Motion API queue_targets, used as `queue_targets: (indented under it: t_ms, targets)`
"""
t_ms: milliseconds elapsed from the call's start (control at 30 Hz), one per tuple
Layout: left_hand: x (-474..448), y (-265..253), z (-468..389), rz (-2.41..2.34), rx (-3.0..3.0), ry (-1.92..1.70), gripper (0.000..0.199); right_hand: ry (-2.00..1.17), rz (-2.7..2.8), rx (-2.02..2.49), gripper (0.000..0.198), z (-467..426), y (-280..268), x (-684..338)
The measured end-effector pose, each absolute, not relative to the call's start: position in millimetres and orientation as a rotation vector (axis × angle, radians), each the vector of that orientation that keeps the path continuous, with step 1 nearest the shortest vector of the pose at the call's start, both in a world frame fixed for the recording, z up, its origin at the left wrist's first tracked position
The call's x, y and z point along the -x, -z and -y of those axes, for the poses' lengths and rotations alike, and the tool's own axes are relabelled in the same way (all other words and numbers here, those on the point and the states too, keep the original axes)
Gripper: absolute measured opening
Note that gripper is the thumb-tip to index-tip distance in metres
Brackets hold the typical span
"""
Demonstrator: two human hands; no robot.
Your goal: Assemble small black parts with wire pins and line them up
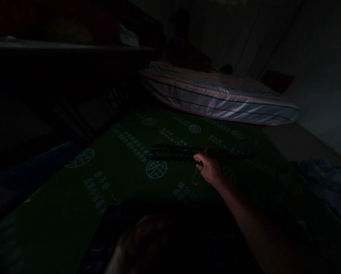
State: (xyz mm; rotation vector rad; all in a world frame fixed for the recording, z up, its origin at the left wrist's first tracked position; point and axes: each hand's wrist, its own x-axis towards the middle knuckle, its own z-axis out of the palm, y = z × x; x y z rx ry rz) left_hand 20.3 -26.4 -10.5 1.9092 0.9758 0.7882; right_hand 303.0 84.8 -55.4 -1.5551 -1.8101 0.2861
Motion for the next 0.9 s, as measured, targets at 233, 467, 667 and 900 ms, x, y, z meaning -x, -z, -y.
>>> queue_targets:
  t_ms: [233, 467, 667, 900]
  targets:
    - [-21.4, 7.3, 25.3, -0.973, -1.919, -0.785, 0.025, -0.253, 1.802, 1.551, 0.029, -84.3, 57.9, -302.3]
    - [-25.2, 12.0, 20.7, -0.933, -1.928, -0.772, 0.017, -0.189, 1.812, 1.554, 0.031, -84.5, 57.0, -301.2]
    - [-21.4, 11.3, 24.4, -0.937, -1.943, -0.759, 0.025, -0.171, 1.812, 1.600, 0.031, -84.8, 56.3, -300.5]
    - [-22.2, 10.6, 24.0, -0.964, -1.940, -0.766, 0.023, -0.122, 1.853, 1.651, 0.031, -86.8, 56.5, -301.1]
